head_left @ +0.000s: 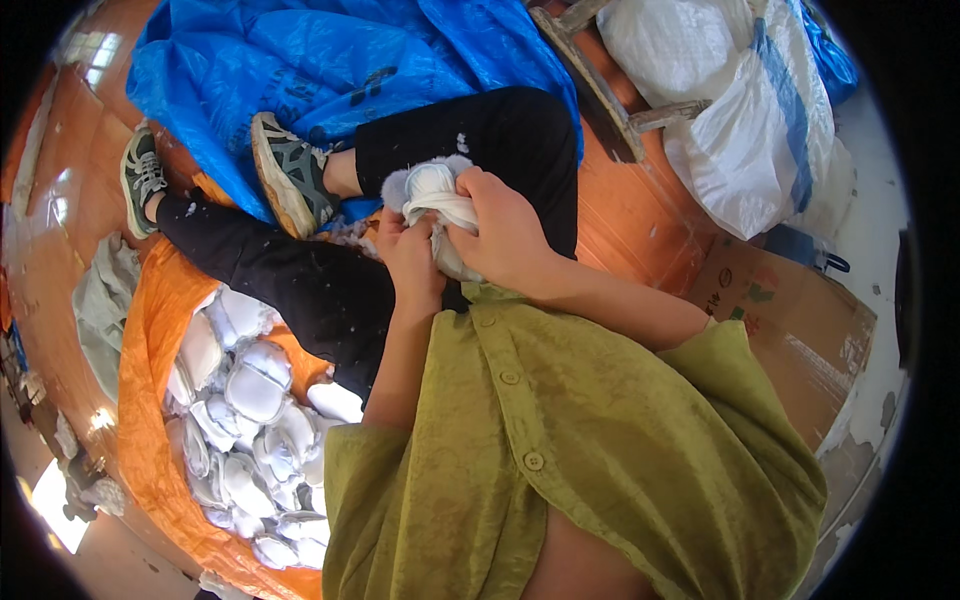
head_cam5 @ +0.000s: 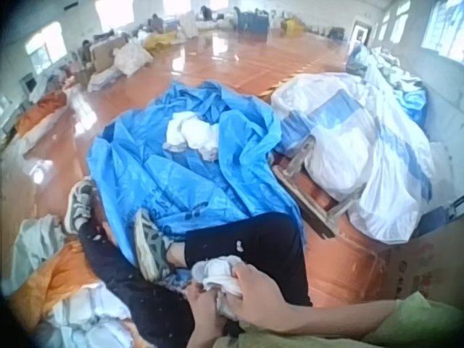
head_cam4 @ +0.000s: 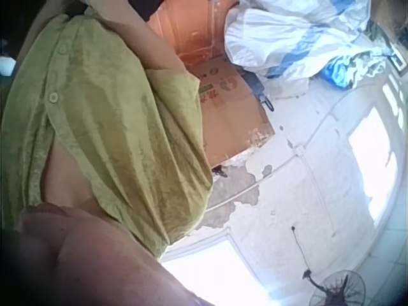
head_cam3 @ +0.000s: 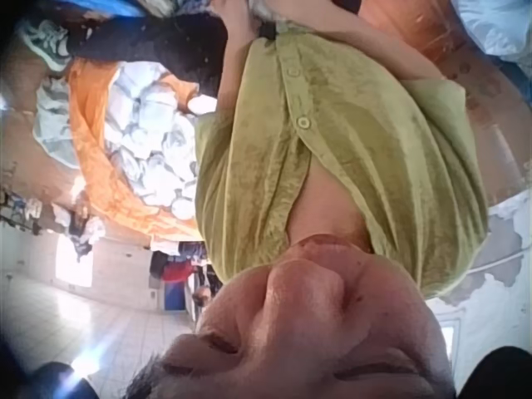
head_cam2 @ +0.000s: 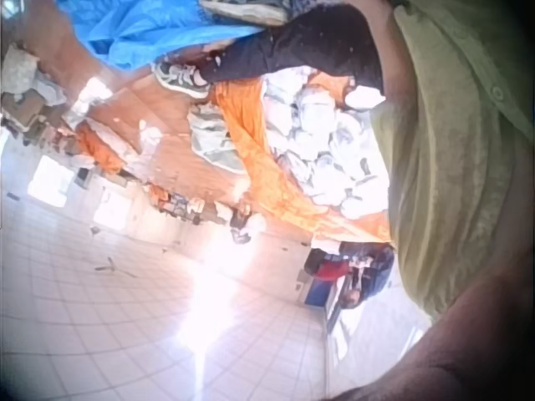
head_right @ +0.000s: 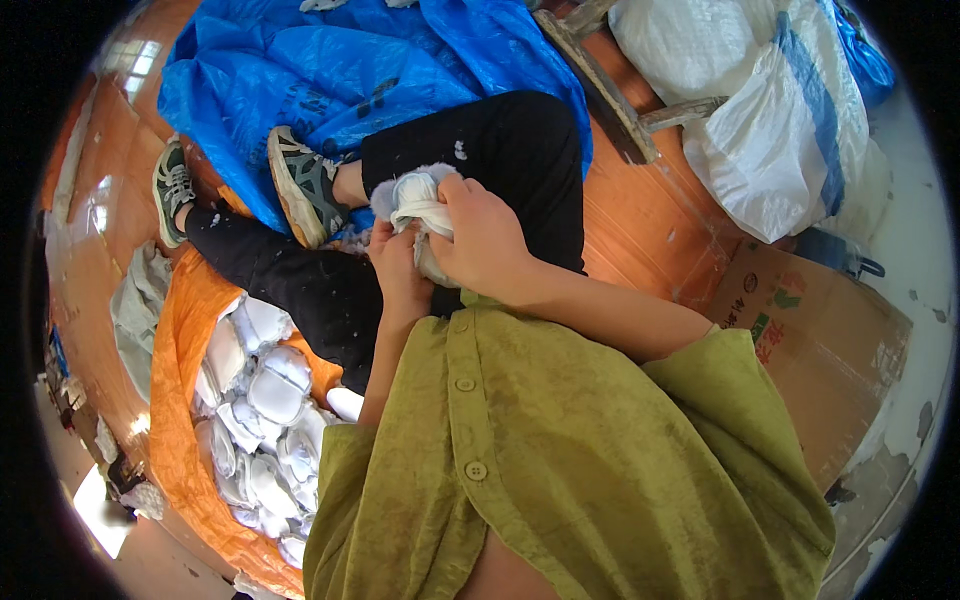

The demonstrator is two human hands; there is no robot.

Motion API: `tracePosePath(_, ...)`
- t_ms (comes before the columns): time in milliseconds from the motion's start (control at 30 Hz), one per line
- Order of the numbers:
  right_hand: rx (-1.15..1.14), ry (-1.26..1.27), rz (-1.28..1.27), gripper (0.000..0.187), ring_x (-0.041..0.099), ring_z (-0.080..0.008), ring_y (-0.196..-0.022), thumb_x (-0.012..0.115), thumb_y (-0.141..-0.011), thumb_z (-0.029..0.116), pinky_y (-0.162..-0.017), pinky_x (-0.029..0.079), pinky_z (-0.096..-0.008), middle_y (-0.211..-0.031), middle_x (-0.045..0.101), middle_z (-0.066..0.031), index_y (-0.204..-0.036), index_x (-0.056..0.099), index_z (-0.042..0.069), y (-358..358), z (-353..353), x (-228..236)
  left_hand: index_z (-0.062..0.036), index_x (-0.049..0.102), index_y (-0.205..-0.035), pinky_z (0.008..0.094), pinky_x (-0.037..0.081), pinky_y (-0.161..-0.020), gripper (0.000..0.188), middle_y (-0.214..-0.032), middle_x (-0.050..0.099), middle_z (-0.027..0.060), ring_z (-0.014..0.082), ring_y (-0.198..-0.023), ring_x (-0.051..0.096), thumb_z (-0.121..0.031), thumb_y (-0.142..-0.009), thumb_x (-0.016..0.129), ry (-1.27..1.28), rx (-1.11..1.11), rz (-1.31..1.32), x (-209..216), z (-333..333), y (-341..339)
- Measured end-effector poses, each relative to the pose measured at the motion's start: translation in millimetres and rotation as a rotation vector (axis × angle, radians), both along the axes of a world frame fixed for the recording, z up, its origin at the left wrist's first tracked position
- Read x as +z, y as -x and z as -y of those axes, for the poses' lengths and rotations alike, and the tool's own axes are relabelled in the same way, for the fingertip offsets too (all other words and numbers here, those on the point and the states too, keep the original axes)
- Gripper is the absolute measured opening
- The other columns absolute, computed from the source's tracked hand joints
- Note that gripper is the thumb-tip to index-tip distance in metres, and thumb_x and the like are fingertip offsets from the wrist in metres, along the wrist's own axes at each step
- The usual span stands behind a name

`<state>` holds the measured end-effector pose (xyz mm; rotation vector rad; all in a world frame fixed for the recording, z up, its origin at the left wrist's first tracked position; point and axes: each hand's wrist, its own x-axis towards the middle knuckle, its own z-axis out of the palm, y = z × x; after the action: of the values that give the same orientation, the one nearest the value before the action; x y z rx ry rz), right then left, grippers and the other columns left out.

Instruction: The person sits on the floor and repeatedly picks up white items from a large orange sack. They unwrap each item by hand, remove the white material, and place the unwrapped items onto a blue tarp nearby.

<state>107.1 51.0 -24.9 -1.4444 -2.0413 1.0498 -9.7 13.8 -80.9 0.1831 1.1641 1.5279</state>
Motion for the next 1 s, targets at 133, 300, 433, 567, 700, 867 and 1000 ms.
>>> tracePosePath(133, -0.053, 0.250, -0.241, 0.028, 0.061, -0.0223, -0.081, 0.067, -0.082, 0.016, -0.073, 0.048, -0.0304, -0.092, 0.062, -0.0122, -0.103, 0.054, 0.001, -2.6, -1.0, -4.5, 0.0005, 0.053, -0.117, 0.0305, 0.049, -0.086, 0.037, -0.111, 0.061, 0.0093, 0.0191, -0.101, 0.060, 0.009, -0.082, 0.051, 0.016, 0.094, -0.091, -6.6, 1.5, 10.2)
tracePosePath(300, -0.091, 0.706, -0.589, 0.026, 0.057, -0.0078, -0.084, 0.069, -0.084, 0.016, -0.075, 0.046, -0.0230, -0.093, 0.061, -0.0027, -0.103, 0.059, 0.002, -17.9, -27.2, -11.0, 0.0006, 0.048, -0.123, 0.0301, 0.049, -0.088, 0.038, -0.114, 0.059, 0.0102, 0.0188, -0.103, 0.059, 0.005, -0.086, 0.055, -0.156, 0.037, -0.168, 16.1, -0.6, 13.1)
tracePosePath(433, -0.034, 0.570, -0.487, 0.026, 0.056, -0.0064, -0.074, 0.073, -0.079, 0.014, -0.066, 0.046, -0.0223, -0.084, 0.061, -0.0014, -0.097, 0.059, 0.003, -18.0, -23.1, -8.3, 0.0002, 0.048, -0.123, 0.0299, 0.048, -0.089, 0.038, -0.116, 0.058, 0.0106, 0.0186, -0.104, 0.059, 0.003, -0.086, 0.053, -0.111, -0.073, -0.158, 17.8, -1.1, 15.8)
tracePosePath(567, -0.117, 0.385, -0.363, 0.019, 0.053, -0.0059, -0.064, 0.072, -0.076, 0.012, -0.057, 0.043, -0.0234, -0.072, 0.059, -0.0011, -0.084, 0.059, 0.002, -5.8, -10.1, -21.6, -0.0001, 0.050, -0.118, 0.0289, 0.048, -0.085, 0.038, -0.107, 0.060, 0.0089, 0.0187, -0.101, 0.060, 0.006, -0.081, 0.056, -0.067, -0.078, -0.321, 12.6, -1.4, 11.5)
tracePosePath(700, -0.207, 0.092, -0.224, 0.017, 0.056, -0.0223, -0.058, 0.070, -0.069, 0.012, -0.055, 0.043, -0.0320, -0.068, 0.059, -0.0144, -0.074, 0.061, -0.002, -0.4, -14.1, -40.3, -0.0018, 0.050, -0.109, 0.0341, 0.048, -0.076, 0.034, -0.096, 0.058, 0.0117, 0.0274, -0.090, 0.061, -0.005, -0.078, 0.063, 0.085, -0.285, -0.979, 16.7, 2.9, 11.5)
tracePosePath(867, -0.319, 0.124, -0.316, 0.013, 0.058, -0.0289, -0.058, 0.065, -0.068, 0.009, -0.055, 0.043, -0.0364, -0.065, 0.057, -0.0189, -0.073, 0.063, -0.003, -3.1, -19.0, -64.8, -0.0016, 0.046, -0.113, 0.0403, 0.044, -0.080, 0.042, -0.102, 0.051, 0.0177, 0.0363, -0.093, 0.053, -0.027, -0.085, 0.064, -0.043, -0.357, -1.263, 51.5, 0.4, -15.3)
tracePosePath(1000, -0.285, 0.020, -0.201, 0.012, 0.058, -0.0324, -0.066, 0.065, -0.068, 0.009, -0.058, 0.044, -0.0379, -0.071, 0.057, -0.0170, -0.073, 0.062, -0.001, -3.2, -30.0, -53.3, -0.0019, 0.043, -0.116, 0.0390, 0.045, -0.078, 0.040, -0.107, 0.048, 0.0192, 0.0342, -0.095, 0.053, -0.021, -0.086, 0.062, -0.053, -0.342, -1.162, 55.0, -1.3, -12.7)
